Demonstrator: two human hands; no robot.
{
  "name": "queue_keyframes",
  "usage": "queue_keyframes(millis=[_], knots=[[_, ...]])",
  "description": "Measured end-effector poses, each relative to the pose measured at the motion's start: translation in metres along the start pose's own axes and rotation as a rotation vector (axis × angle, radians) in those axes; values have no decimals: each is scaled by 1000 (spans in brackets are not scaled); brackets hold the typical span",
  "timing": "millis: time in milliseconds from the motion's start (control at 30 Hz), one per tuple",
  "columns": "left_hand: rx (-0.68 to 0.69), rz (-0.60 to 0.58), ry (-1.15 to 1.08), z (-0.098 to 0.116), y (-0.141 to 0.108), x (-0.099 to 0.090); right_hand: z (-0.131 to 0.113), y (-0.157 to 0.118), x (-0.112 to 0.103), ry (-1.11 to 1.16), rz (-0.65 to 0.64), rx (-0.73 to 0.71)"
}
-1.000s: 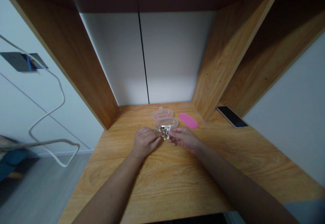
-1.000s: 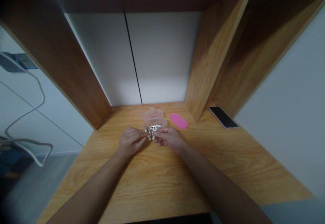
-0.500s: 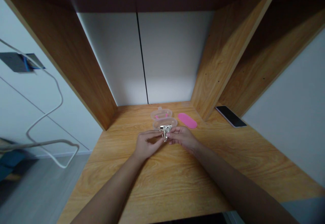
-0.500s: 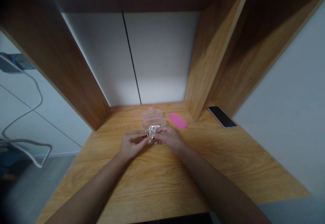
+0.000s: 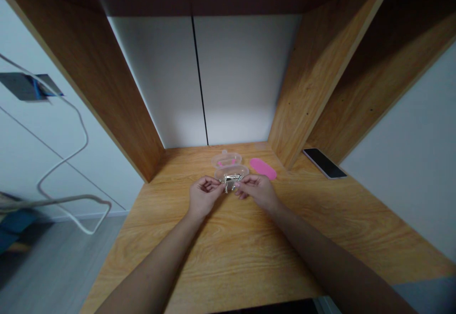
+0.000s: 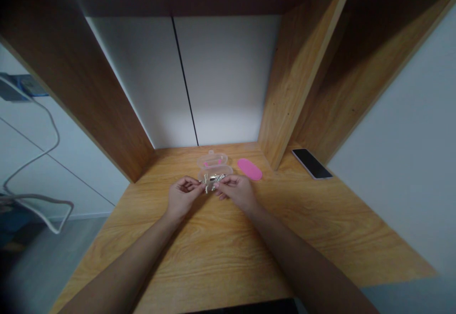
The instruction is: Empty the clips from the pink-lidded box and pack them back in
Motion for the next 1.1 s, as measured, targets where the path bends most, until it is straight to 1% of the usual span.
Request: queue_keyframes(millis=[100,200,333,533,633,733,933,1100], knots=[[-58,-23,-60,-5,0,3,-2,-2,3,18,-71,34],[-126,-71,-79,-12,-1,8,3,-2,4,12,-134,94],[-173,-107,-81,-17,-3,12,11,0,0,-3,-152,133],[-190,-158,-74,-21,-6,16,17,-2,3,-19,-202,172],[-194,-178,-58,-22,-7,18,17,-3,3,-27,-205,185],[-212,-199,-37,-25,-9,20,17,-2,4,-36,-204,166],[-232,-243,-34,-31,-13,24,23,2,2,-20,-155,166],[-206,-290,-44,-31,-14,26,25,-1,7,-29,-195,174]])
Point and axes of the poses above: each hand's wrist, its own y-axis towards the middle knuckle, its own x-axis out of the palm, z = x × y, the point moved 10 cm from there along y, towards the middle knuckle, and after that the axes turned 13 degrees about z, right-handed, at the moved point
